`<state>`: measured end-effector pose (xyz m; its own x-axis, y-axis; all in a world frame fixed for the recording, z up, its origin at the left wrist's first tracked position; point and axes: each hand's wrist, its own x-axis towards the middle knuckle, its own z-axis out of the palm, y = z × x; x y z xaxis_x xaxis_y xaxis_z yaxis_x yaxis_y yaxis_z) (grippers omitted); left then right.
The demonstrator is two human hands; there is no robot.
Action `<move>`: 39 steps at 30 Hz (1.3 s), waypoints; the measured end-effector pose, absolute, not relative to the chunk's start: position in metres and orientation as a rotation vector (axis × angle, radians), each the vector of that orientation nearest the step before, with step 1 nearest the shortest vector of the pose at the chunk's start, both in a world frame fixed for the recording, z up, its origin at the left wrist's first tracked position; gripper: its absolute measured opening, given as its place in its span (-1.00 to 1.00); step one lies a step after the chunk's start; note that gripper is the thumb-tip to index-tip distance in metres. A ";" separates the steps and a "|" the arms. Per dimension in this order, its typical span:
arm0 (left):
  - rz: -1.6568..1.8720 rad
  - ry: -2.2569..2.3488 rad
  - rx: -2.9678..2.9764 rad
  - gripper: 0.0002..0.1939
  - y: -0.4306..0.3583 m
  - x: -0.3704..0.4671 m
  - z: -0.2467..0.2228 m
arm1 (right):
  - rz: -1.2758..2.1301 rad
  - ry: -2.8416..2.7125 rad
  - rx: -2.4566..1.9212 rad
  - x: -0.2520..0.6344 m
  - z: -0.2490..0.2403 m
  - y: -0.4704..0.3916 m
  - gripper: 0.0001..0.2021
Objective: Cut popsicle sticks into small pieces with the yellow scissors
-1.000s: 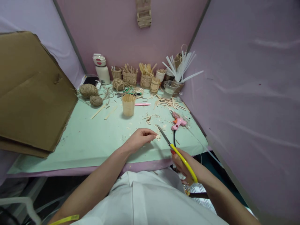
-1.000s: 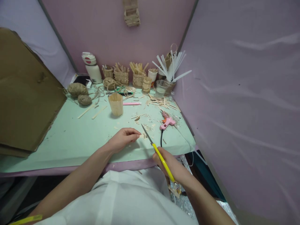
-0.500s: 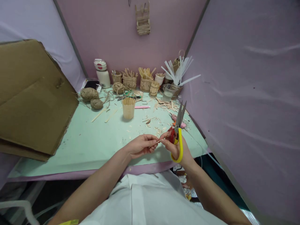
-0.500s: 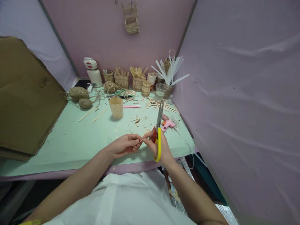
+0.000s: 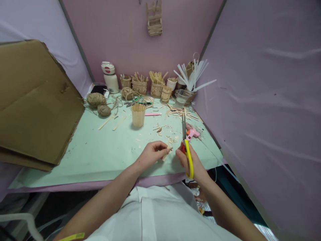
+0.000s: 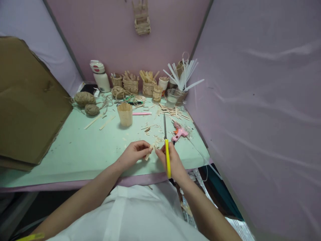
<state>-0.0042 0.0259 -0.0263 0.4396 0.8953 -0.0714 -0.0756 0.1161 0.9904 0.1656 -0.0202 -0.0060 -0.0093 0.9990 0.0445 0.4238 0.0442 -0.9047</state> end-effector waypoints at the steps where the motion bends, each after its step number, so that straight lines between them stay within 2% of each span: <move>1: 0.873 0.858 1.210 -0.73 0.027 -0.005 -0.027 | 0.980 -1.555 -1.502 0.168 -0.007 -0.026 -0.72; 9: 0.921 0.880 1.132 -0.69 0.028 -0.005 -0.029 | 1.214 -1.775 -1.568 0.177 -0.015 -0.057 -0.73; 23: 0.887 0.934 1.176 -0.70 0.026 -0.003 -0.022 | 1.187 -1.771 -1.582 0.174 -0.027 -0.055 -0.63; 39: 0.909 0.926 1.144 -0.73 0.025 0.000 -0.024 | 1.277 -1.717 -1.602 0.168 -0.020 -0.056 -0.64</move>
